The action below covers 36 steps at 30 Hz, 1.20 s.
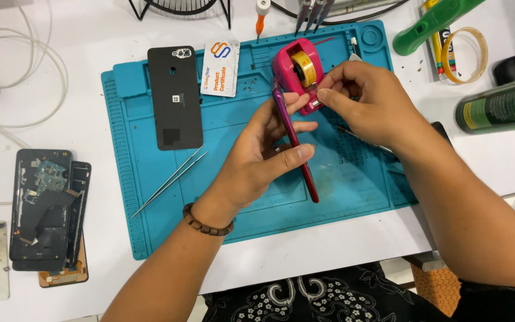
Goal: The person uses a razor blade to pry open the back cover of a red smartphone. They then separate the back cover from the main body, revealing the internal components, including the battery and circuit board. The person continues to manipulate the internal parts of the phone.
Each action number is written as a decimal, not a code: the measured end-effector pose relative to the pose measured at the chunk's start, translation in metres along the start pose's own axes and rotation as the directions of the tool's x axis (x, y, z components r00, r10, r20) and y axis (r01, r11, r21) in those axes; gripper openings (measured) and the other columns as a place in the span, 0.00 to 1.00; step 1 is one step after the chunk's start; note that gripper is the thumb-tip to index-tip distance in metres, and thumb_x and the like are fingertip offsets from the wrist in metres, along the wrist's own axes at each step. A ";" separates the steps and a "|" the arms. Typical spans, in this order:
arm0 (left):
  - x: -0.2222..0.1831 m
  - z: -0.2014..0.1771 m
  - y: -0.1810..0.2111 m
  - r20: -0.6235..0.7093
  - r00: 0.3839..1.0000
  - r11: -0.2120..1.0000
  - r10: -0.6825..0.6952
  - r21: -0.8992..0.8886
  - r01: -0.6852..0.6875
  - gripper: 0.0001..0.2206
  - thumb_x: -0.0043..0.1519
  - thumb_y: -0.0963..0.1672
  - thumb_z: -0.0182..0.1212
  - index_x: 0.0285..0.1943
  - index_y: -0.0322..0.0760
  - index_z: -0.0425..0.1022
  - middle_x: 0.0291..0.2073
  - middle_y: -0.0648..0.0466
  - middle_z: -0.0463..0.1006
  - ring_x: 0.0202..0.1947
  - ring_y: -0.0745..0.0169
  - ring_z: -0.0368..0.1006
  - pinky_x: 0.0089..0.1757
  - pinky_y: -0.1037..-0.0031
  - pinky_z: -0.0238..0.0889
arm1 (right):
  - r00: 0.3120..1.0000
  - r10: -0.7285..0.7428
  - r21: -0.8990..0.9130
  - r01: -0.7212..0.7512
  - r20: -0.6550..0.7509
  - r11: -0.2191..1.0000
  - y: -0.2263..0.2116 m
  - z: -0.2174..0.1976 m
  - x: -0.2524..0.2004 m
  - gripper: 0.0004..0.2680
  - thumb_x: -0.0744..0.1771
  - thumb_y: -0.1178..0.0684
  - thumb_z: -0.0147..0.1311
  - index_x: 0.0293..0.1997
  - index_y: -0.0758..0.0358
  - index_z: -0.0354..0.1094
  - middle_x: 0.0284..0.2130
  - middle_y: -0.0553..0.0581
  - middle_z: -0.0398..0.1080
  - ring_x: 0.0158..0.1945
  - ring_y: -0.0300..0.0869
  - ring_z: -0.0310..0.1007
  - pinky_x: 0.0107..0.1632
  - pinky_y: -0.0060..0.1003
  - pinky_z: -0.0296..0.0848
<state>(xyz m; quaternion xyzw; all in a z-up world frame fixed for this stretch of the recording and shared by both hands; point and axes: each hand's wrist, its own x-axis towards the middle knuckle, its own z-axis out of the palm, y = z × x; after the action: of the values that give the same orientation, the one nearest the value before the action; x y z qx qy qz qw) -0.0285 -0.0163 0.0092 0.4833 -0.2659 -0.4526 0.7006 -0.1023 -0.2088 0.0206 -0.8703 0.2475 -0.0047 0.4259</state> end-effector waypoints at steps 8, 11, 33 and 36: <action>0.004 0.001 -0.001 -0.028 0.999 0.997 -0.029 0.064 0.030 0.33 0.53 0.46 0.62 0.66 0.37 0.53 0.64 0.48 0.64 0.60 0.53 0.67 0.50 0.68 0.73 | 0.997 0.014 0.234 0.004 -0.075 0.972 0.004 0.001 -0.007 0.04 0.66 0.55 0.57 0.31 0.58 0.68 0.20 0.45 0.60 0.24 0.28 0.54 0.28 0.24 0.55; 0.004 -0.001 -0.002 -0.026 0.999 0.997 -0.035 0.065 0.036 0.32 0.53 0.46 0.62 0.66 0.38 0.52 0.65 0.49 0.63 0.61 0.53 0.66 0.50 0.68 0.73 | 0.984 0.172 0.294 -0.153 -0.039 0.943 -0.002 -0.001 -0.014 0.06 0.66 0.54 0.55 0.29 0.60 0.67 0.13 0.47 0.55 0.18 0.30 0.49 0.22 0.26 0.51; 0.004 0.002 0.003 -0.027 0.998 0.997 -0.050 0.056 0.052 0.33 0.52 0.45 0.62 0.67 0.38 0.52 0.66 0.52 0.62 0.63 0.55 0.65 0.48 0.72 0.71 | 0.970 0.242 0.404 -0.232 0.027 0.885 0.016 0.012 -0.008 0.10 0.65 0.49 0.58 0.27 0.61 0.66 0.10 0.48 0.54 0.14 0.30 0.46 0.17 0.25 0.44; 0.004 0.002 0.002 -0.041 0.997 0.997 -0.059 0.051 0.061 0.32 0.51 0.45 0.63 0.66 0.38 0.54 0.62 0.51 0.65 0.63 0.56 0.65 0.47 0.74 0.71 | 0.976 0.217 0.321 -0.202 -0.010 0.925 0.017 0.012 -0.009 0.10 0.66 0.48 0.58 0.26 0.59 0.67 0.12 0.45 0.54 0.17 0.29 0.46 0.20 0.25 0.44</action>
<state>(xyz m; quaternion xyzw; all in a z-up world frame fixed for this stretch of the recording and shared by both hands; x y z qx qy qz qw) -0.0271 -0.0208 0.0119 0.5179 -0.2492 -0.4568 0.6790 -0.1147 -0.2047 0.0015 -0.7584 0.3444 -0.0185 0.5530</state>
